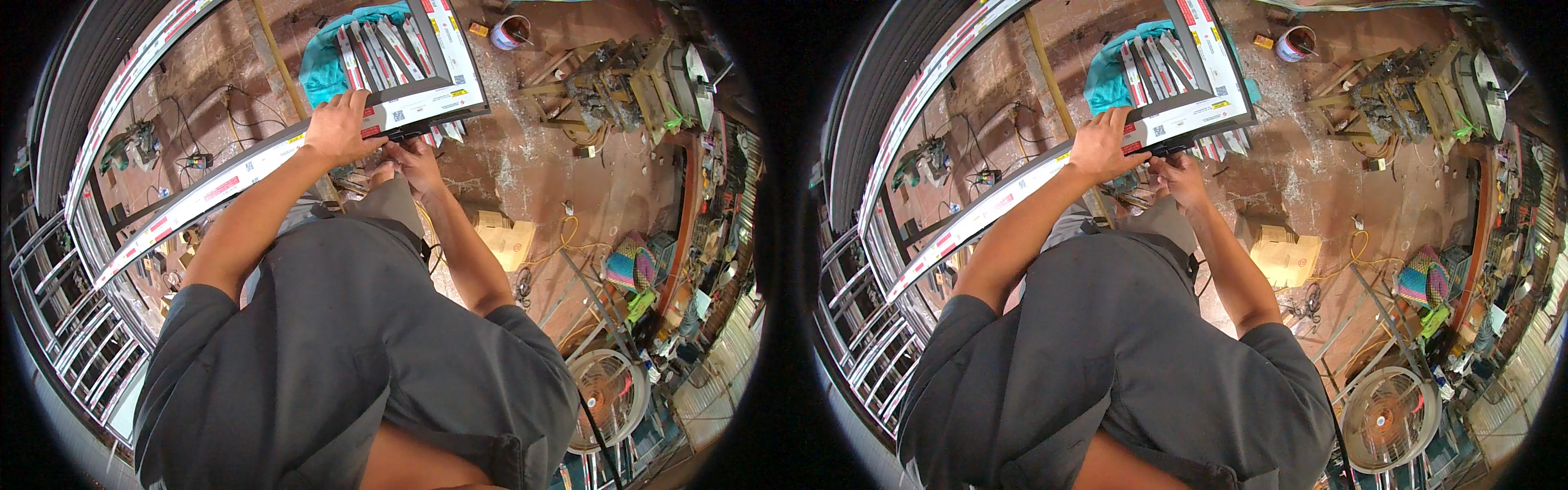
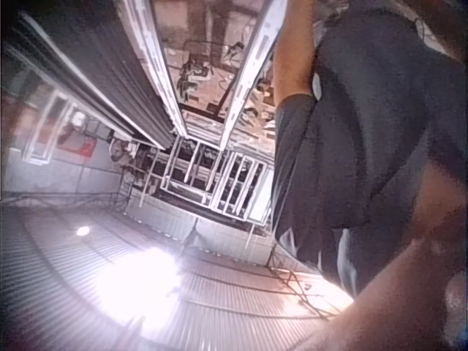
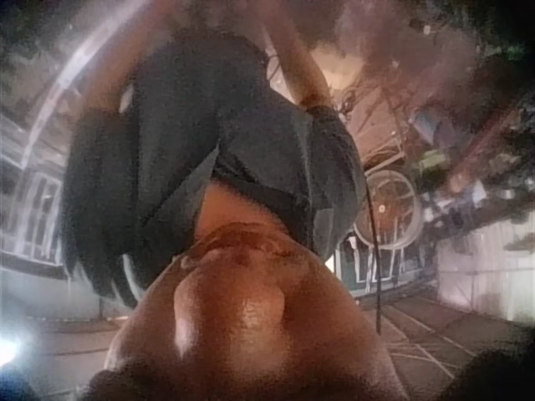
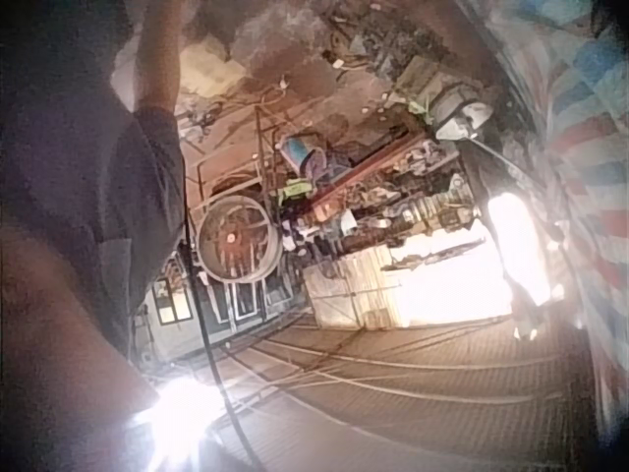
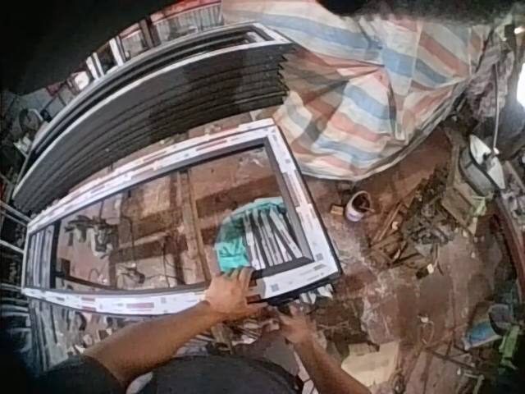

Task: The person assembles a window frame by inserting a rubber seal into the frame's groove and then fitting a metal bar into the frame. The person handles the frame, seal, and bar by hand in a workshop setting.

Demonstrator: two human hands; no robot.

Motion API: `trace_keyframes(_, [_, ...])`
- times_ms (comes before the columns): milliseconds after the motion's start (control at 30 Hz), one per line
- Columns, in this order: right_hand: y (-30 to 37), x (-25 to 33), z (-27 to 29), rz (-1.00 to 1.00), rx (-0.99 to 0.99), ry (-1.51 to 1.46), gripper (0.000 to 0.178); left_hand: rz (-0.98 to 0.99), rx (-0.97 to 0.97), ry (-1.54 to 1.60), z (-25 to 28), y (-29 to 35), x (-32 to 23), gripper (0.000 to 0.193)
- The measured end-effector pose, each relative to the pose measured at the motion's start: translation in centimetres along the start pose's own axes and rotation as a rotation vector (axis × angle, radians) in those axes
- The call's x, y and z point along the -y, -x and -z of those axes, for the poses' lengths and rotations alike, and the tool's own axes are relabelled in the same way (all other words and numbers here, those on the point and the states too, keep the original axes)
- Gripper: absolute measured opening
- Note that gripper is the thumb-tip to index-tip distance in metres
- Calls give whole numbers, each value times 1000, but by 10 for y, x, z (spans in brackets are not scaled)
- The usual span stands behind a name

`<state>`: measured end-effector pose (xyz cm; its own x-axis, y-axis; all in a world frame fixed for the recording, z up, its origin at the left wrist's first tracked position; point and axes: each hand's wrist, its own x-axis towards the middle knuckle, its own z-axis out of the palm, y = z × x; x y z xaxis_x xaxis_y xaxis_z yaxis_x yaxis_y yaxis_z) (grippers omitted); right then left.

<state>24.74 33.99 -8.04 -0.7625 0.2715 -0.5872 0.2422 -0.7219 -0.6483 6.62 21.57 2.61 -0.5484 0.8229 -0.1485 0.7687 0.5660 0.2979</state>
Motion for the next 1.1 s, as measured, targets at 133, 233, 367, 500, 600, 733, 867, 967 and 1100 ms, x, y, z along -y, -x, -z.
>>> trace_keyframes(133, [2,4,-1,-2,-5,33,31,10,18,38,3,-1,-1,94])
trace_keyframes(233, [-1,3,3,9,-10,98,31,27,23,39,5,-1,-4,93])
trace_keyframes(367, [-2,4,5,-14,-3,139,33,23,18,-1,2,0,-4,92])
trace_keyframes(500, [6,14,-4,-17,-2,102,36,16,27,13,3,0,-3,92])
trace_keyframes(600, [9,20,-7,-66,-29,169,34,31,40,34,8,0,-5,92])
trace_keyframes(733, [3,9,0,-19,-45,242,41,17,-3,62,10,2,-5,91])
trace_keyframes(867, [27,15,-22,-12,-102,418,38,29,-6,85,8,9,4,91])
trace_keyframes(967, [36,8,-19,68,-152,676,45,26,24,72,15,8,-1,90])
trace_keyframes(1100, [67,9,-30,102,-185,958,48,24,-28,79,12,17,1,88])
